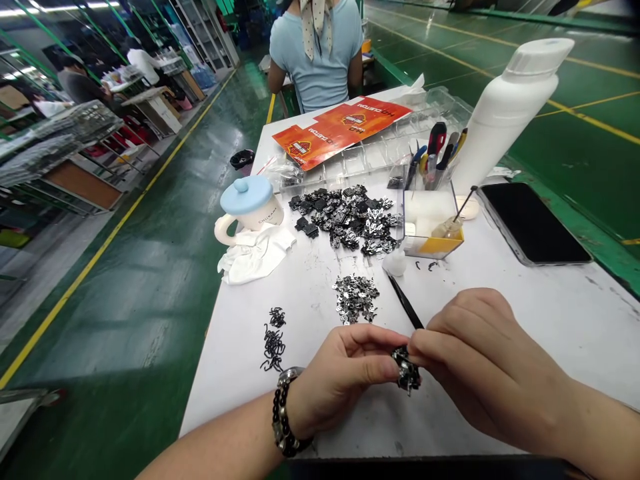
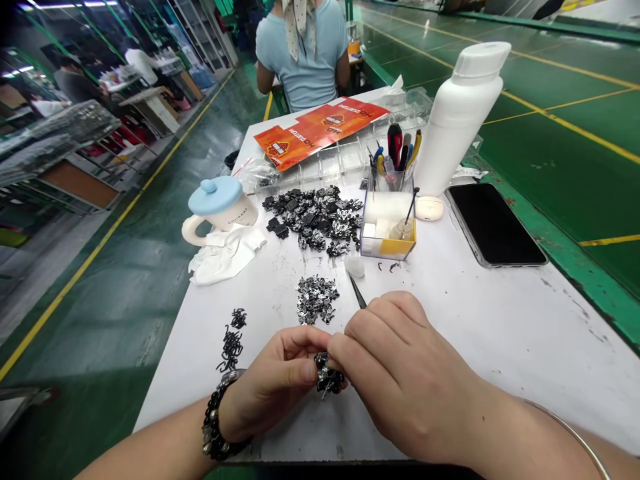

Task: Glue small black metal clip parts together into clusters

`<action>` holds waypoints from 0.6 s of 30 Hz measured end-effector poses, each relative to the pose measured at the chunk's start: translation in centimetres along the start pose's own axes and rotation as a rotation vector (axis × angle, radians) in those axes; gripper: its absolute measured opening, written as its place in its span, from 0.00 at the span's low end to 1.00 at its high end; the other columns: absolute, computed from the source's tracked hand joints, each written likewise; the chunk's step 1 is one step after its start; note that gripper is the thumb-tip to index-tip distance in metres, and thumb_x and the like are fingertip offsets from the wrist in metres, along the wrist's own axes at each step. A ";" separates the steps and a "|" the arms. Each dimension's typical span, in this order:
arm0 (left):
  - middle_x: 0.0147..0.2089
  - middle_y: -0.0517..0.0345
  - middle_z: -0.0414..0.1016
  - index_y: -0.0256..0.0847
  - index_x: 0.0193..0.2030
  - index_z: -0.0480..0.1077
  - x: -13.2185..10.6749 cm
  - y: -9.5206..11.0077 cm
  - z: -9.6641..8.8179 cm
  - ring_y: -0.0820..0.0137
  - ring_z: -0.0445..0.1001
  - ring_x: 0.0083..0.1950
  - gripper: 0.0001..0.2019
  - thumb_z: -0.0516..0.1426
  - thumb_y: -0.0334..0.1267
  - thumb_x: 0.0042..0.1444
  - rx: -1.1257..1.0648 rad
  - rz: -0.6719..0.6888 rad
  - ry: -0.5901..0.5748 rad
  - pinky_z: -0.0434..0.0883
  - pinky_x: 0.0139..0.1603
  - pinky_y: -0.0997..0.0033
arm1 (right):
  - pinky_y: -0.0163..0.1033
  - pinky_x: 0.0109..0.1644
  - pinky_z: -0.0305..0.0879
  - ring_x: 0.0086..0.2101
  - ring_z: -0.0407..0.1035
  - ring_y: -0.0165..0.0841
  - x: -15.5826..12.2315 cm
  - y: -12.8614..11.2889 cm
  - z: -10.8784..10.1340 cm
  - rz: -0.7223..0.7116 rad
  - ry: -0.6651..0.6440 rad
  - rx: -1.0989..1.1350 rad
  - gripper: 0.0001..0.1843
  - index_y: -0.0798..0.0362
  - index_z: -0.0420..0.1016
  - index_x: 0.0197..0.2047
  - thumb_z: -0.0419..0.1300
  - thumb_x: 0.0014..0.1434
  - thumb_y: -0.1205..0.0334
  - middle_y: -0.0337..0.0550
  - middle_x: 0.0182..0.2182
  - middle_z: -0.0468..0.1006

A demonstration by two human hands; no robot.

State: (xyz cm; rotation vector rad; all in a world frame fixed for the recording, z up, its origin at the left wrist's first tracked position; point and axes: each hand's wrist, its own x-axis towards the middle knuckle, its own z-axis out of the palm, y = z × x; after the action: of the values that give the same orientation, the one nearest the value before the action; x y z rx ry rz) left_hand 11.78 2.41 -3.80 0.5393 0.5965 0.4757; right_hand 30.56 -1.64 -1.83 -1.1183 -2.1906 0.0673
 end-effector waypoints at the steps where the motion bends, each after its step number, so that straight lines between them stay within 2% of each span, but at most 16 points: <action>1: 0.31 0.56 0.79 0.34 0.38 0.78 0.0 0.0 0.0 0.76 0.76 0.33 0.16 0.70 0.37 0.41 0.006 -0.001 0.006 0.72 0.39 0.77 | 0.42 0.35 0.53 0.31 0.60 0.35 0.0 -0.1 0.1 0.006 0.009 -0.002 0.07 0.51 0.70 0.40 0.54 0.63 0.58 0.43 0.27 0.66; 4: 0.31 0.55 0.79 0.34 0.38 0.78 0.0 0.1 -0.1 0.76 0.76 0.33 0.16 0.70 0.37 0.41 0.022 -0.003 0.010 0.71 0.39 0.78 | 0.42 0.35 0.54 0.31 0.61 0.36 -0.2 -0.3 0.5 0.018 0.034 -0.004 0.10 0.51 0.71 0.40 0.54 0.62 0.54 0.43 0.27 0.66; 7: 0.32 0.52 0.80 0.34 0.38 0.78 -0.1 0.2 0.0 0.73 0.77 0.34 0.17 0.70 0.38 0.41 0.046 -0.008 0.001 0.71 0.40 0.76 | 0.42 0.35 0.54 0.30 0.61 0.35 -0.2 -0.4 0.7 0.028 0.053 0.012 0.10 0.51 0.71 0.40 0.55 0.62 0.54 0.43 0.26 0.66; 11: 0.32 0.52 0.80 0.34 0.38 0.78 -0.1 0.2 0.1 0.74 0.76 0.34 0.17 0.70 0.38 0.41 0.024 -0.005 0.003 0.71 0.39 0.77 | 0.41 0.35 0.52 0.29 0.59 0.33 -0.1 -0.4 0.7 0.041 0.086 0.082 0.04 0.53 0.69 0.39 0.55 0.62 0.65 0.41 0.26 0.65; 14: 0.32 0.54 0.80 0.34 0.38 0.78 -0.2 0.2 0.2 0.75 0.76 0.33 0.16 0.70 0.37 0.41 -0.015 -0.010 0.005 0.71 0.38 0.79 | 0.41 0.35 0.51 0.29 0.57 0.31 0.1 -0.4 0.7 0.037 0.118 0.161 0.05 0.57 0.68 0.39 0.56 0.59 0.74 0.41 0.26 0.65; 18: 0.31 0.54 0.80 0.34 0.37 0.78 -0.3 0.1 0.2 0.75 0.76 0.32 0.15 0.70 0.37 0.41 -0.050 -0.011 -0.014 0.71 0.36 0.78 | 0.41 0.34 0.51 0.29 0.56 0.30 0.0 -0.2 0.8 0.022 0.127 0.226 0.05 0.59 0.68 0.38 0.56 0.58 0.76 0.41 0.26 0.64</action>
State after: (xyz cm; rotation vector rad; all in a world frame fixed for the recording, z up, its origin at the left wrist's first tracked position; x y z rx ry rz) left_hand 11.67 2.30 -3.47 0.4910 0.5728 0.4751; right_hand 29.91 -1.57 -2.35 -0.9919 -2.0022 0.2408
